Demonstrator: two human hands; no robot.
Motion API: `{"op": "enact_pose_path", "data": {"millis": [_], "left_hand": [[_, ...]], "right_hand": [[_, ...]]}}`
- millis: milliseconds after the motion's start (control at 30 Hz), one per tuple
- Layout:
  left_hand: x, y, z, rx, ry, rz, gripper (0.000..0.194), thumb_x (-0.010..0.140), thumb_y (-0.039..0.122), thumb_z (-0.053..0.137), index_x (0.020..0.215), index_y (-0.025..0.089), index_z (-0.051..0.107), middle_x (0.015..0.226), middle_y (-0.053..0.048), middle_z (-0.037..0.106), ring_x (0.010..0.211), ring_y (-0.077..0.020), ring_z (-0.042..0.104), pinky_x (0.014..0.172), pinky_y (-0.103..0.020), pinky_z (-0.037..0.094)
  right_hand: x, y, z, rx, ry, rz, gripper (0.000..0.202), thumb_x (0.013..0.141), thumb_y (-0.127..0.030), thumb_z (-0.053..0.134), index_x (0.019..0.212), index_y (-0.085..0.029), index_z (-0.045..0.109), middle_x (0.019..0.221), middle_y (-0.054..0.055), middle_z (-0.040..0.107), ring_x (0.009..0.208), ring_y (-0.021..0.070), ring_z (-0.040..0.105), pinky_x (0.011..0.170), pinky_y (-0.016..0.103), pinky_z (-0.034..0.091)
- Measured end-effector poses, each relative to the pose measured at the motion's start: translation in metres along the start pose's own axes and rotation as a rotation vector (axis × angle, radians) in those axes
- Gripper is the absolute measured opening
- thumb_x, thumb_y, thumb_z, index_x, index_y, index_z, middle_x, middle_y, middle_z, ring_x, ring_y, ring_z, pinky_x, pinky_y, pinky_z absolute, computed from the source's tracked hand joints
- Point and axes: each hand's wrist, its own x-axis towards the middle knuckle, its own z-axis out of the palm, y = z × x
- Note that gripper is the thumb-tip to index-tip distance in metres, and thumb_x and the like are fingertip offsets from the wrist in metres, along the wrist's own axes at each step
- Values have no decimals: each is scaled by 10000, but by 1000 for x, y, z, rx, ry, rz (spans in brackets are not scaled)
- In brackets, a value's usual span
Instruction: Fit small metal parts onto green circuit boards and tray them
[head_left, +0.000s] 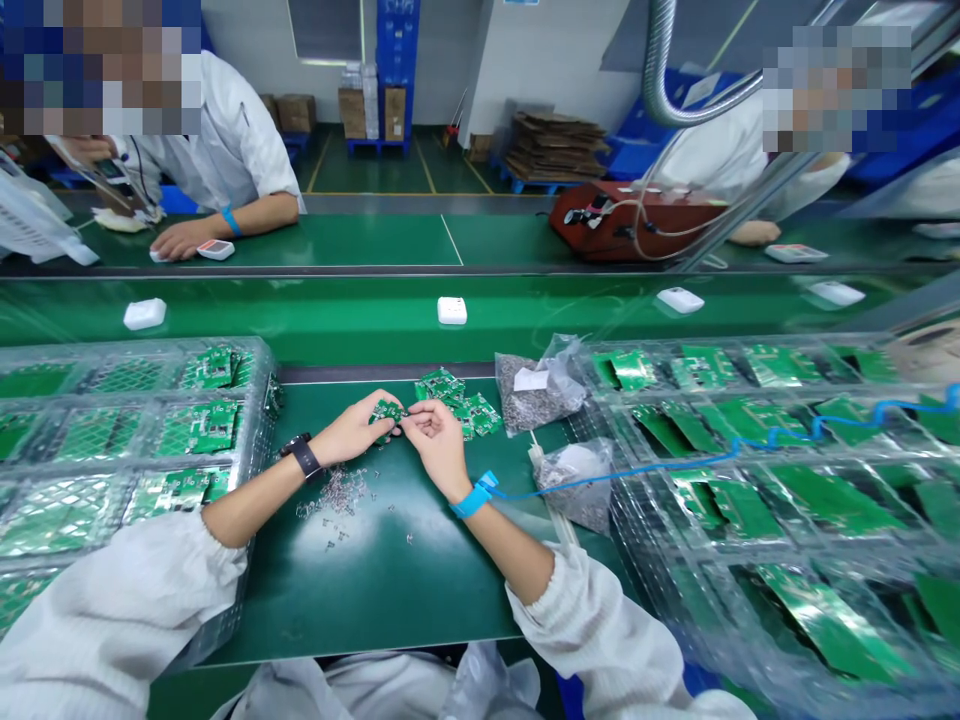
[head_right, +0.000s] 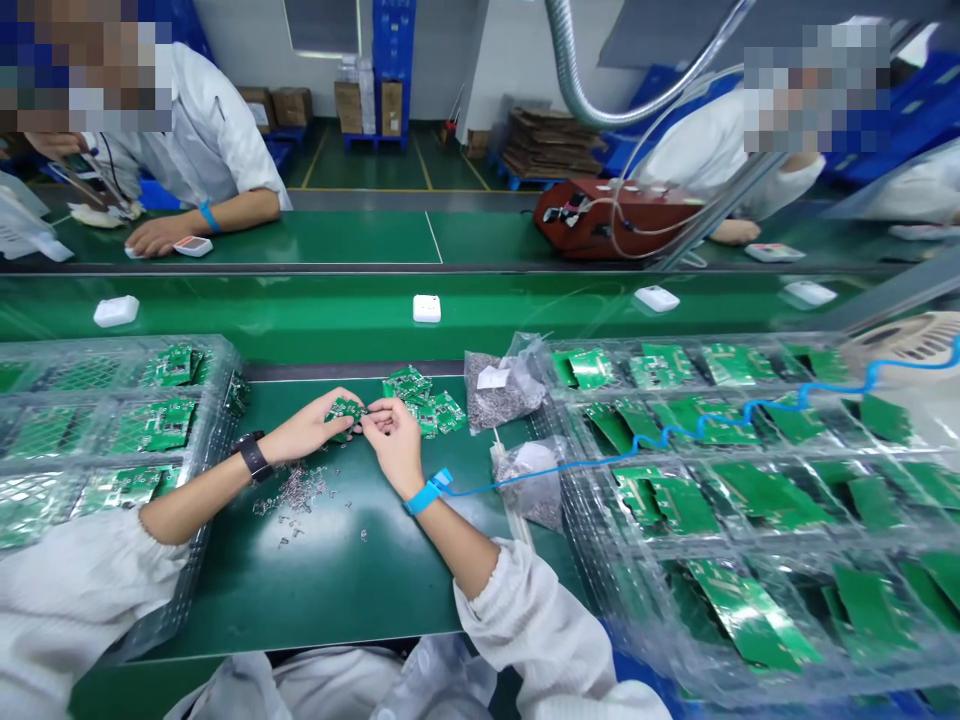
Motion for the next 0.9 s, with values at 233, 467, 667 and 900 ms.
{"op": "enact_pose_path", "data": {"millis": [233,467,667,900], "left_hand": [[0,1,-1,-18,-52,8,310,888,376,671,1145,215,604,986,-35,719,881,-212,683,802,-346,518],[-2,2,2,-234,-94,-44,381,850,380,737,1141,187,585,1042,-70,736,1017,-226,707,893,-361,538],[-7,10,12,-119,-20,21,352,877,335,684,1193,204,605,1184,-70,716,1151,-224,673,1059,-409,501],[-9,15,12,-65,1,34,318,870,323,642,1169,219,607,1152,-59,716,1124,-236,669,1036,-421,513]], "right_hand": [[2,-1,-4,-36,20,14,160,781,-300,741,878,-210,651,746,9,707,704,184,700,688,308,528],[2,-3,-4,-29,53,18,141,774,-317,754,808,-210,669,728,10,696,684,181,680,673,306,535],[2,-4,-4,-47,67,18,123,787,-309,736,811,-201,683,743,22,710,703,185,691,705,311,540],[1,-6,-3,-27,78,20,181,798,-337,749,861,-212,633,738,10,707,703,187,700,709,312,542]]}}
